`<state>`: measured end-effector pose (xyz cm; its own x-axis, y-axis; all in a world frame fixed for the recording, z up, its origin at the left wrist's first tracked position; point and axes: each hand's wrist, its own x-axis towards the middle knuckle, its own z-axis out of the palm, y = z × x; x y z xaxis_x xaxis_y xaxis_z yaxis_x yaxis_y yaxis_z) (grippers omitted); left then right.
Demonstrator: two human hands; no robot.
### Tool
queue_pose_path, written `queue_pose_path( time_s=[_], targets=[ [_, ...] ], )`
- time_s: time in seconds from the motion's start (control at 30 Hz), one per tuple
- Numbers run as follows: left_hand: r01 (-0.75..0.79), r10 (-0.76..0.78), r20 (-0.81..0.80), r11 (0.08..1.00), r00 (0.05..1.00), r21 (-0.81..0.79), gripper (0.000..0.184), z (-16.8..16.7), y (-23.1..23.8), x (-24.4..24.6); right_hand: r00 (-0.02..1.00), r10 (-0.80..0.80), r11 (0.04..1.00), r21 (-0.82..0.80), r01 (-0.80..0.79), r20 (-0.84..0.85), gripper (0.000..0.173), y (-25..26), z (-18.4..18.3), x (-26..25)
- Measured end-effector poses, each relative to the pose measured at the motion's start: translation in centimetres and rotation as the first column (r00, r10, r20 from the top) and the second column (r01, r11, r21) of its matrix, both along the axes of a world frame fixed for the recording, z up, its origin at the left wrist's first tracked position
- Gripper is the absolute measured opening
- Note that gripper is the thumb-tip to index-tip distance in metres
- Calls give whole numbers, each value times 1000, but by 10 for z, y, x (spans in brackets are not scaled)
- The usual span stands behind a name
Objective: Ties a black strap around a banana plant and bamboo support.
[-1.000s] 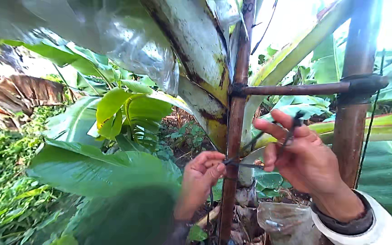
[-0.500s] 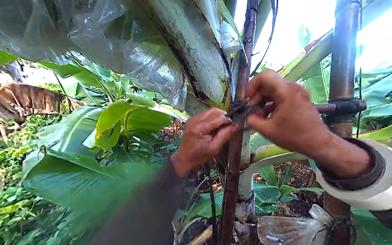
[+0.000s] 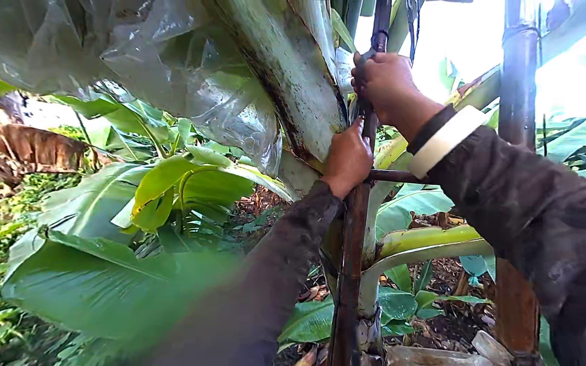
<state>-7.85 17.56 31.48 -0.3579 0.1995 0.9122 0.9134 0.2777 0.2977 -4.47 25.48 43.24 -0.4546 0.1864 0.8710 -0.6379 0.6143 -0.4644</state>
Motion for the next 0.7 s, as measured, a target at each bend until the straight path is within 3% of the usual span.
queue_pose_path(
  time_s=[0.03,0.07,0.13,0.2,0.27,0.37,0.47,0.57,0.63,0.7],
  targets=[
    [71,-71,57,997,996,10,41,9,3,0,980,-187,957,213,196,-63,21,-2,7,-4],
    [149,-154,90,987,984,53,37,17,7,-4,936,-325,838,419,350,-132,27,-2,14,-5],
    [305,-334,182,937,925,169,30,34,15,-14,848,-496,548,691,472,-187,46,-7,29,-5],
    [401,-459,247,881,853,250,30,44,19,-18,792,-583,380,801,464,-182,48,-9,44,-14],
    [445,-526,271,841,806,308,28,50,21,-18,750,-637,283,850,444,-179,48,-11,57,-24],
    [432,-518,297,847,802,310,17,56,24,-20,695,-688,152,893,423,-211,28,-16,75,-37],
    [407,-470,319,879,823,247,14,55,26,-25,660,-713,75,910,408,-237,23,-11,90,-50],
    [335,-374,277,925,885,179,24,44,22,-28,662,-717,41,935,351,-217,19,-8,98,-63],
    [205,-221,218,974,951,92,41,30,13,-22,665,-737,142,936,322,-117,14,-9,99,-63],
    [72,-75,152,997,986,27,60,6,4,-13,686,-727,318,902,293,34,13,-5,98,-61]
  ],
)
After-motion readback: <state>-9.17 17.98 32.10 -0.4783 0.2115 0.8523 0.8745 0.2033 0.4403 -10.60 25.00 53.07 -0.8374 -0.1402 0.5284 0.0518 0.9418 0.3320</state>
